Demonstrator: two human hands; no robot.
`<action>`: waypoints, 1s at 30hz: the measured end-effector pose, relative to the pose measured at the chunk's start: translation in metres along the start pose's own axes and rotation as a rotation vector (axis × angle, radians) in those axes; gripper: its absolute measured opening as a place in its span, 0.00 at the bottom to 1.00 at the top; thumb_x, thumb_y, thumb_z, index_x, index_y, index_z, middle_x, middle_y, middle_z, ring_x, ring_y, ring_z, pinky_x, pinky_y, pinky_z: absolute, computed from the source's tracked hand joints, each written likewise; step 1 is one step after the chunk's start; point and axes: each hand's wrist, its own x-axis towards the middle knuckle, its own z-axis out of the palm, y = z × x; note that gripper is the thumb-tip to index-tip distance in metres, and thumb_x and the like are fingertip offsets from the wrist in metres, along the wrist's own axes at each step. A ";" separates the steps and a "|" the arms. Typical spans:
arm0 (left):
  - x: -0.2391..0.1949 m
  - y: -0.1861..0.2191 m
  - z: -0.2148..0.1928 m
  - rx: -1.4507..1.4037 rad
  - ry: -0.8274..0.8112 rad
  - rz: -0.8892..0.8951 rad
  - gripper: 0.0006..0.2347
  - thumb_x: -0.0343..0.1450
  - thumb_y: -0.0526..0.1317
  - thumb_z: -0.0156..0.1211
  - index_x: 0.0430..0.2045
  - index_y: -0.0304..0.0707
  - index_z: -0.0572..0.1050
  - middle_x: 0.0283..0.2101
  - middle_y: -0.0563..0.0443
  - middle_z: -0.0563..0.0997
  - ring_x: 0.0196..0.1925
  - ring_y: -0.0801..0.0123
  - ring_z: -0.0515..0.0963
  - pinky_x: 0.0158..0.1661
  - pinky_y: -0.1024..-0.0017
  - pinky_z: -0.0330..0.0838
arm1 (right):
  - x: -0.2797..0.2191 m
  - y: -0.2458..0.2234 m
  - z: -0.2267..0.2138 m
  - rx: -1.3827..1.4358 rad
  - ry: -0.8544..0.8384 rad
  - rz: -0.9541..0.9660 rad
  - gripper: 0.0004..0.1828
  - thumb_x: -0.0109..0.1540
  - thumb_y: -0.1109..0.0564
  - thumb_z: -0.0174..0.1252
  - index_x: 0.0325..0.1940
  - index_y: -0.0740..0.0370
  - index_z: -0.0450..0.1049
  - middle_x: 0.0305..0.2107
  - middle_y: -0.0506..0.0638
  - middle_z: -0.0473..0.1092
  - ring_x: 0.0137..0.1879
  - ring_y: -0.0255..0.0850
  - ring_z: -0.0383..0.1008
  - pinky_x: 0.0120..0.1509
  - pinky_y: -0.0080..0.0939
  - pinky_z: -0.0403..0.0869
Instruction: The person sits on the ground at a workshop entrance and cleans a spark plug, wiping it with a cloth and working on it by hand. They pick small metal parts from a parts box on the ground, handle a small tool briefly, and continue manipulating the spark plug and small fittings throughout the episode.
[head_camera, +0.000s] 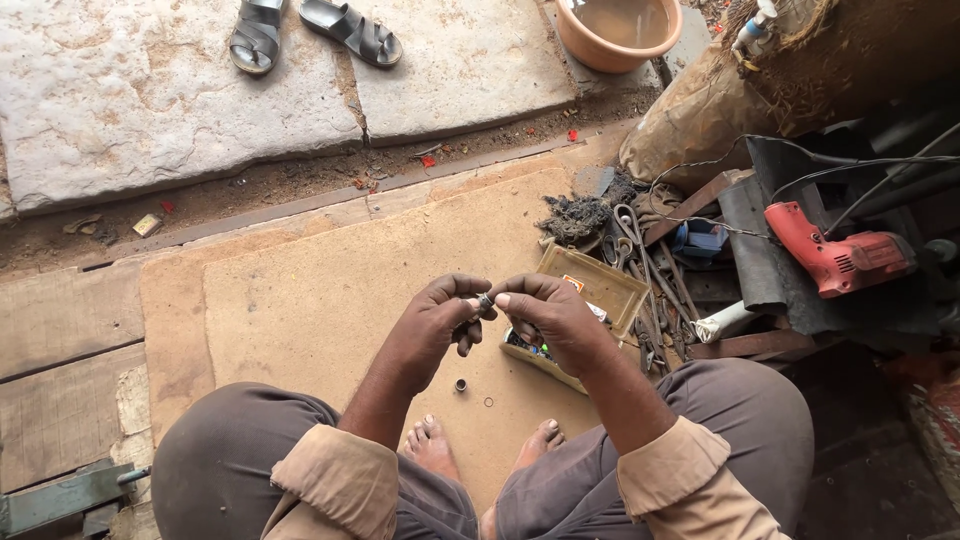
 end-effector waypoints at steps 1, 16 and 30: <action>0.001 -0.001 0.001 0.000 0.000 0.000 0.15 0.71 0.34 0.51 0.51 0.26 0.72 0.36 0.43 0.81 0.27 0.74 0.77 0.27 0.77 0.71 | -0.001 -0.002 0.001 0.000 0.000 0.000 0.14 0.61 0.56 0.64 0.46 0.68 0.80 0.21 0.42 0.69 0.22 0.27 0.61 0.25 0.29 0.60; 0.003 -0.011 0.000 0.153 0.008 0.067 0.09 0.75 0.37 0.55 0.45 0.30 0.70 0.35 0.48 0.79 0.30 0.77 0.76 0.28 0.78 0.72 | 0.000 0.003 0.006 0.038 0.023 0.062 0.15 0.59 0.58 0.66 0.46 0.70 0.78 0.24 0.44 0.72 0.23 0.26 0.61 0.24 0.27 0.60; 0.003 -0.009 0.012 0.272 0.078 0.161 0.05 0.75 0.33 0.53 0.43 0.34 0.71 0.32 0.51 0.78 0.27 0.80 0.75 0.23 0.80 0.70 | 0.005 0.017 0.002 0.071 0.017 -0.024 0.16 0.63 0.54 0.64 0.49 0.68 0.77 0.25 0.41 0.69 0.25 0.25 0.60 0.26 0.26 0.60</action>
